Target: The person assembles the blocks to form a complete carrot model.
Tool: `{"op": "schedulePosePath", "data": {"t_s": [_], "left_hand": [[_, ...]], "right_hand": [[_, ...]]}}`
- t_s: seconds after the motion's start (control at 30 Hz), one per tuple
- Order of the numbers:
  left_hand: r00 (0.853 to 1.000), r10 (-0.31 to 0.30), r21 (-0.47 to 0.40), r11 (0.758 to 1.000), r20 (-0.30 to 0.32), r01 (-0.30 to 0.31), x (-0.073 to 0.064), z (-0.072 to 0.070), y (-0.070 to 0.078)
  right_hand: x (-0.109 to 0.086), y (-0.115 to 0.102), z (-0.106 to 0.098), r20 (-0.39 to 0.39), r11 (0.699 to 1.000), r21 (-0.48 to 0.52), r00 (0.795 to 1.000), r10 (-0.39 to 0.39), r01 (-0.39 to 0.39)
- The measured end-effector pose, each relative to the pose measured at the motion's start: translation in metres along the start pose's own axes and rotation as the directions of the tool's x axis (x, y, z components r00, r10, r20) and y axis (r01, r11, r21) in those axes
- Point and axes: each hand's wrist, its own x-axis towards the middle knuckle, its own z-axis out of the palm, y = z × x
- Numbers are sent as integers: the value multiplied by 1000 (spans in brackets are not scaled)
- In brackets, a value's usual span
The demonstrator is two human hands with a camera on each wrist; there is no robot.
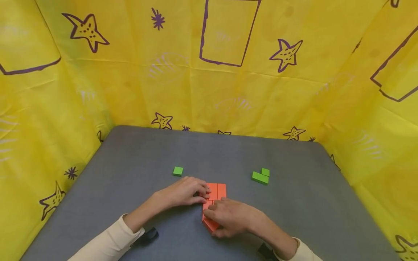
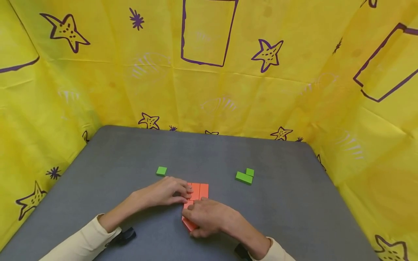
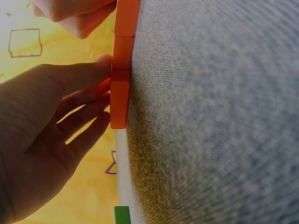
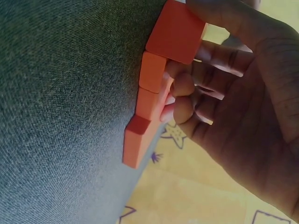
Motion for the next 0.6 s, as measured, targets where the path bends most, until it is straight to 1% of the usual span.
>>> {"op": "schedulePosePath", "data": {"t_s": [0.07, 0.3, 0.6], "left_hand": [[1000, -1, -4, 1000, 1, 1, 1, 0, 1], [999, 35, 9, 999, -16, -35, 0, 0, -1], [1000, 0, 2, 1000, 1, 0, 0, -1, 1]], "right_hand": [[0, 0, -1, 2, 1000, 10, 1000, 0, 0], [1, 0, -1, 12, 1000, 15, 1000, 3, -3], [0, 3, 2, -21, 999, 41, 1000, -15, 16]]}}
